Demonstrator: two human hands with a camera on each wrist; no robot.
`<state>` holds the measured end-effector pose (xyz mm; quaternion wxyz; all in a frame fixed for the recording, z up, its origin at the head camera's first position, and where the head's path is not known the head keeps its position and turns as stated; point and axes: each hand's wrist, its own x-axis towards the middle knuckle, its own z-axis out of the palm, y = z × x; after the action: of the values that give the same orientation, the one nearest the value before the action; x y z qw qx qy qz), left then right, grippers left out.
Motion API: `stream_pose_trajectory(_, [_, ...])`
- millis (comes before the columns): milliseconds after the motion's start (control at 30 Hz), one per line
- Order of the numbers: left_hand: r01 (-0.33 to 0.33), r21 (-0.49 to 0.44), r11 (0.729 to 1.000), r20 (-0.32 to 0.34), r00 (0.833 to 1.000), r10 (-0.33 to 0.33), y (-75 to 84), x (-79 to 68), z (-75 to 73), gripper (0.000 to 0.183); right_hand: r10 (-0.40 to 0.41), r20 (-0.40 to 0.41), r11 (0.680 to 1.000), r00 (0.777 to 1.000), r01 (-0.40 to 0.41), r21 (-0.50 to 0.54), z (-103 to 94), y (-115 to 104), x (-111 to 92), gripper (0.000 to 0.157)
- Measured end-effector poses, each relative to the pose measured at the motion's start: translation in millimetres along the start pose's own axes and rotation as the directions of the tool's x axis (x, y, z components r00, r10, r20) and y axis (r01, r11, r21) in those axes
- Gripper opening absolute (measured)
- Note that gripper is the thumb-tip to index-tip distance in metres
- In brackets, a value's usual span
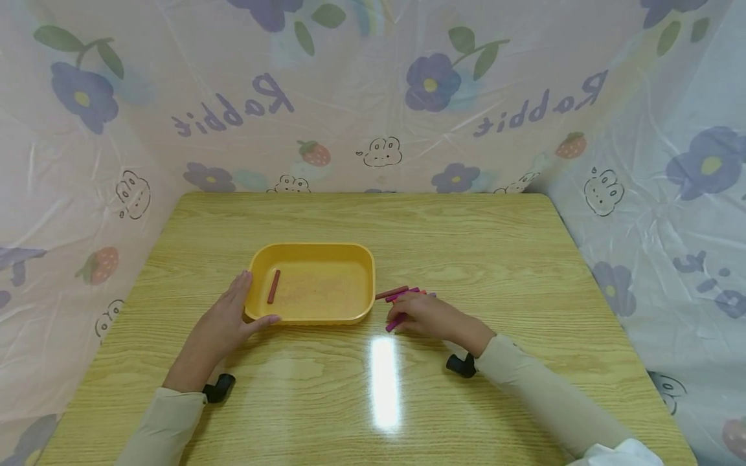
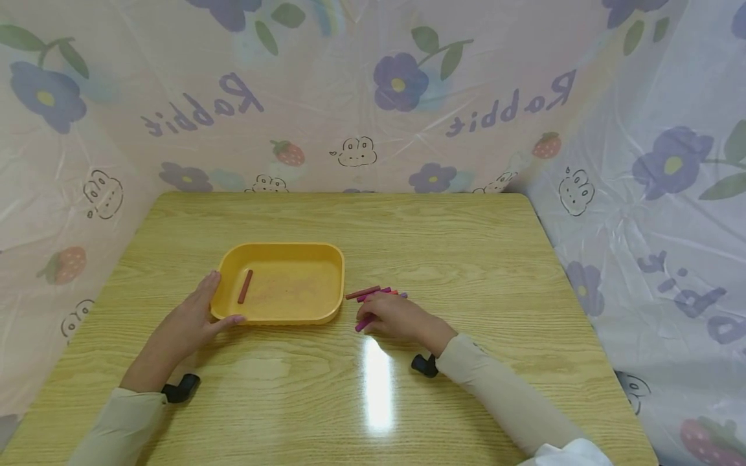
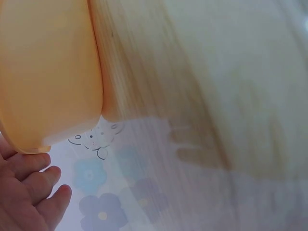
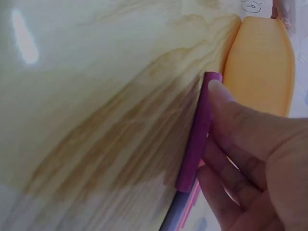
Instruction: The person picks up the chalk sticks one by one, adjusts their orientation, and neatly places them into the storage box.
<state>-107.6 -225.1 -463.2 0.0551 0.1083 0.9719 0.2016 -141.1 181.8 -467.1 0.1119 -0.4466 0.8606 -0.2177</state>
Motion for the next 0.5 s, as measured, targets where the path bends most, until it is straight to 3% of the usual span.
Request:
stream_pose_trajectory(267, [-0.006,0.000,1.000,-0.003,1.000,0.006,-1.4,1.5,1.5,0.110,0.044,0.015,0.999,0.999,-0.044,-0.029,1.7,2.5,-0.9,0.016])
stream_pose_trajectory(500, [-0.010,-0.008,1.000,-0.008,1.000,0.009,-1.4,1.8,1.2,0.110,0.105,0.069,0.993,0.992,-0.108,0.036,0.5,5.9,-2.5,0.013])
